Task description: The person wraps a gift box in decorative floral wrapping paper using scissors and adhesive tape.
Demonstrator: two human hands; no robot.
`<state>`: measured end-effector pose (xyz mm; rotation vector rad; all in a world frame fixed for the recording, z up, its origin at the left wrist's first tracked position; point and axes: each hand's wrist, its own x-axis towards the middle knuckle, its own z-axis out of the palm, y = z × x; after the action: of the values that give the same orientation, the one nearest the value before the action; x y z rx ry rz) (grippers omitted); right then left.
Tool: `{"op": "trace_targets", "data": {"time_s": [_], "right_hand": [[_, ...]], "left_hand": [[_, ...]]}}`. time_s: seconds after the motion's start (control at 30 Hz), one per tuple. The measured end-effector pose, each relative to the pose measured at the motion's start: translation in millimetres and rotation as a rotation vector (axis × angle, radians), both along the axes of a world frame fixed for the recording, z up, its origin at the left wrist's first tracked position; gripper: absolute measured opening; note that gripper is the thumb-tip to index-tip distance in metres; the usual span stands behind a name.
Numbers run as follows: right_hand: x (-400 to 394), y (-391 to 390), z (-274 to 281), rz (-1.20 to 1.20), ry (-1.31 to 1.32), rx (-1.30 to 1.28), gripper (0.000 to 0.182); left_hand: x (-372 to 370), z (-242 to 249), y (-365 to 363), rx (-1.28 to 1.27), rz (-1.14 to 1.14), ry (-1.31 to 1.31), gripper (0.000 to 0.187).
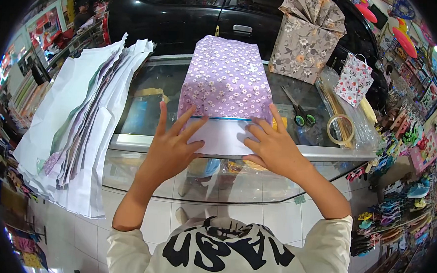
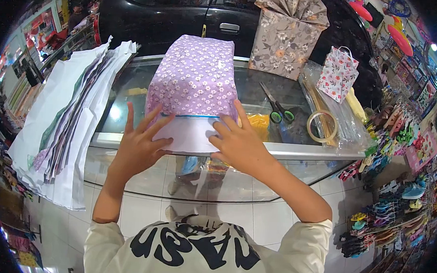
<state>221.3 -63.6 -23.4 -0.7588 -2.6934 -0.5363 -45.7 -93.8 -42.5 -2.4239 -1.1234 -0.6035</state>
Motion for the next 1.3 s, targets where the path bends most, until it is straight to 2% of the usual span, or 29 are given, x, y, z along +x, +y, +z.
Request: {"op": "trace_targets", "data": {"time_s": [0.17,0.27,0.43,0.53,0.63,0.83,1.03,1.13,1.23,1.3], "right_hand": [[1.0,4.3,8.9,0.016,0.152,-0.019,0.018],[-5.8,7.0,21.9,0.011,0.229,-0.008,0.017],[-10.6,26.8,46.6,0.039,0.226,0.093,0.018],[-6.0,50.1,48.8,0.074,0.242,-0.112,0.019],[-6.3,54.3,48.3,0.076,0.229,-0.058,0.021],[-9.6,53.7,50.1,0.039,0.255,-0.073,0.016],[-10.8,59.0,44.9,0.090,0.341,-0.047,0.012],[-9.8,61.1,44.4,0.067,0.367,-0.079,0.013],[-12.4,60.2,41.8,0.068,0.412,-0.035,0.015],[-13.9,62.6,40.1,0.081,0.413,-0.016,0.017]], "left_hand": [[6.4,24.3,4.5,0.024,-0.006,-0.095,0.008],[11.6,40.1,15.8,0.080,-0.039,-0.143,0.006],[7.4,61.7,34.5,0.025,-0.039,-0.031,0.008],[2.0,65.0,45.4,-0.147,-0.065,-0.233,0.008],[7.8,69.5,50.6,-0.059,0.015,-0.161,0.007],[8.6,65.6,59.6,0.024,-0.005,-0.197,0.007],[7.9,63.2,61.2,-0.079,0.036,-0.429,0.035],[8.3,63.6,65.3,-0.061,-0.060,-0.428,0.047],[10.7,64.7,64.0,-0.105,0.028,-0.405,0.045],[11.4,63.7,65.7,-0.022,-0.006,-0.363,0.044]]}}
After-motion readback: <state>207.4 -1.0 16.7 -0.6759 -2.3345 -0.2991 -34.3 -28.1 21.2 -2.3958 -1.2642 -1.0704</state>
